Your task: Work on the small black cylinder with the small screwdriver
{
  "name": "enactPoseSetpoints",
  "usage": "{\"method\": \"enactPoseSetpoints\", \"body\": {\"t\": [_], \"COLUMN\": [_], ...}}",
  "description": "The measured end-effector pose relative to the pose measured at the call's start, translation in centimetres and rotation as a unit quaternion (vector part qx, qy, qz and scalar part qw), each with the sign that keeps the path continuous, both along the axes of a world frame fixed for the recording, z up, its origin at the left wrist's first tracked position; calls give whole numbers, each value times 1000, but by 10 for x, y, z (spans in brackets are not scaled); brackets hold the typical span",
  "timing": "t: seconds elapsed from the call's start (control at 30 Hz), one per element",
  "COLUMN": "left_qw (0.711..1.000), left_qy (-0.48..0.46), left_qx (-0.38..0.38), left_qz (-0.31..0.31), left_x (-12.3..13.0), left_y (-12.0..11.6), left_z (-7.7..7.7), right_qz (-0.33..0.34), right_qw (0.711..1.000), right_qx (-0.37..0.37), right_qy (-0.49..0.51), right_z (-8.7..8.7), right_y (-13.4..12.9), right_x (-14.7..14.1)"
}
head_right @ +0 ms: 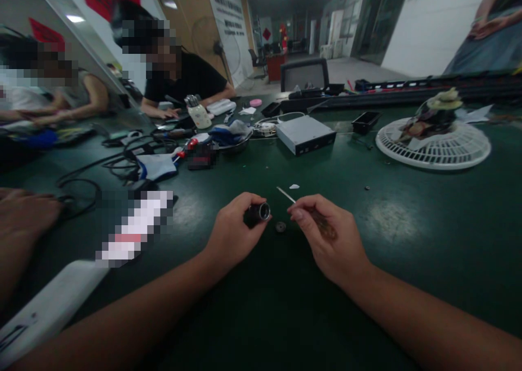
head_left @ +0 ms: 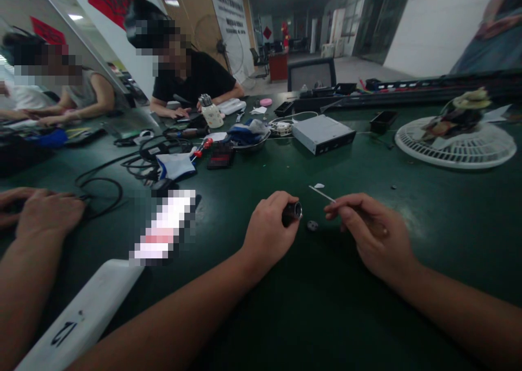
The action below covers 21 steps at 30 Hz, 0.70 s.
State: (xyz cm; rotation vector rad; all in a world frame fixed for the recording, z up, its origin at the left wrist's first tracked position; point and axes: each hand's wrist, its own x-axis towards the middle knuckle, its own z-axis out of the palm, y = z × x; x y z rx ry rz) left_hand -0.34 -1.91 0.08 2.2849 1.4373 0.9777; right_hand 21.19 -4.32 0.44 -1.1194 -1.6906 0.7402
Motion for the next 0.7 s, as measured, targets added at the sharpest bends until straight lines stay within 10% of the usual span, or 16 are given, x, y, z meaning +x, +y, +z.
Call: {"method": "enactPoseSetpoints", "body": {"t": [0.3, 0.7], "left_qw": [1000, 999], "left_qy": [5, 26], "left_qx": [-3, 0], "left_qz": [-13, -48], "left_x": [3, 3], "left_y": [1, -2], "left_z": [-1, 0], "right_qz": [92, 73], "right_qw": [978, 988], "right_qx": [-4, -9], "right_qy": [-185, -134], "right_z": [-3, -4], "right_y": [9, 9], "right_x": [-6, -4]}}
